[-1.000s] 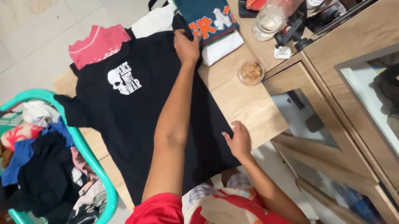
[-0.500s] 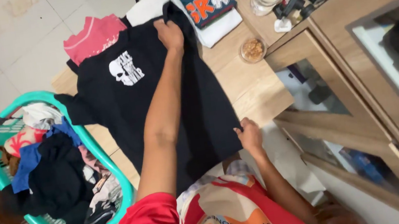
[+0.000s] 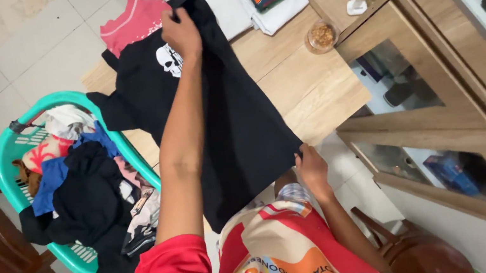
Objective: Folding various t-shirts and organizing them into stacks.
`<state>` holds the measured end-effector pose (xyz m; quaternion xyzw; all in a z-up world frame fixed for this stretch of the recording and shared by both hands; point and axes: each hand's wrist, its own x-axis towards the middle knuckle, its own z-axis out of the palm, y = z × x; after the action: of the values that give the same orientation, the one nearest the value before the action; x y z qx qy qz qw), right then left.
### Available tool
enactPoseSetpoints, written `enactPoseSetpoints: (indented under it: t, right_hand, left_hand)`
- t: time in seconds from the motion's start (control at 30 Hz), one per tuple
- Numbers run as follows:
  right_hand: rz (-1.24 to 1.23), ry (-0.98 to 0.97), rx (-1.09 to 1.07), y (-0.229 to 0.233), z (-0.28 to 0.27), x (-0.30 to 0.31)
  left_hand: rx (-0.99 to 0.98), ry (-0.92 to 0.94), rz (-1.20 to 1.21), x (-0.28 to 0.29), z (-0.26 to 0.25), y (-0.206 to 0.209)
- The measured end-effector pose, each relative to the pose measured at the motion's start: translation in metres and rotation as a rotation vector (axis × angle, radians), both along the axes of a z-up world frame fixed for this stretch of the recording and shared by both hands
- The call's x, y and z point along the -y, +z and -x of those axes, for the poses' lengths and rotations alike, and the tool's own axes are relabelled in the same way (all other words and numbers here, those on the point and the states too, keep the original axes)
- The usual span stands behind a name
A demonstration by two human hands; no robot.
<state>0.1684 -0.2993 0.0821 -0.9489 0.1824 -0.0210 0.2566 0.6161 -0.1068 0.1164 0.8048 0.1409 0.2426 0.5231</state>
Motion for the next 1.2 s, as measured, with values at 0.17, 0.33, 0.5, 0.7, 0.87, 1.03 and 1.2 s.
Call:
enactPoseSetpoints:
  t: [0.17,0.33,0.5,0.7,0.87,1.03,1.2]
  right_hand:
    - [-0.004,0.13,-0.029,0.015,0.026,-0.041]
    - [-0.121,0.223,-0.019,-0.016,0.039,-0.084]
    - [-0.091,0.384,-0.119,-0.018,0.035,-0.115]
    - [-0.058,0.369,-0.112,-0.028,0.044,-0.121]
    - [-0.134,0.322,-0.212,-0.027,0.048,-0.126]
    - [-0.208,0.442,0.014,0.008,0.009,-0.148]
    - [-0.179,0.514,0.103,0.03,-0.05,-0.179]
  left_hand:
    - [0.071,0.12,-0.014,-0.06,0.02,0.019]
    - [0.033,0.163,-0.048,-0.132,0.03,-0.036]
    - [-0.127,0.153,0.092,-0.173,0.032,-0.061]
    - [-0.071,0.148,0.016,-0.197,0.054,-0.068]
    - [-0.014,0.107,-0.116,-0.206,0.104,-0.067]
    - [0.083,-0.089,-0.309,-0.199,0.177,-0.035]
    - [0.041,-0.12,-0.317,-0.201,0.247,-0.035]
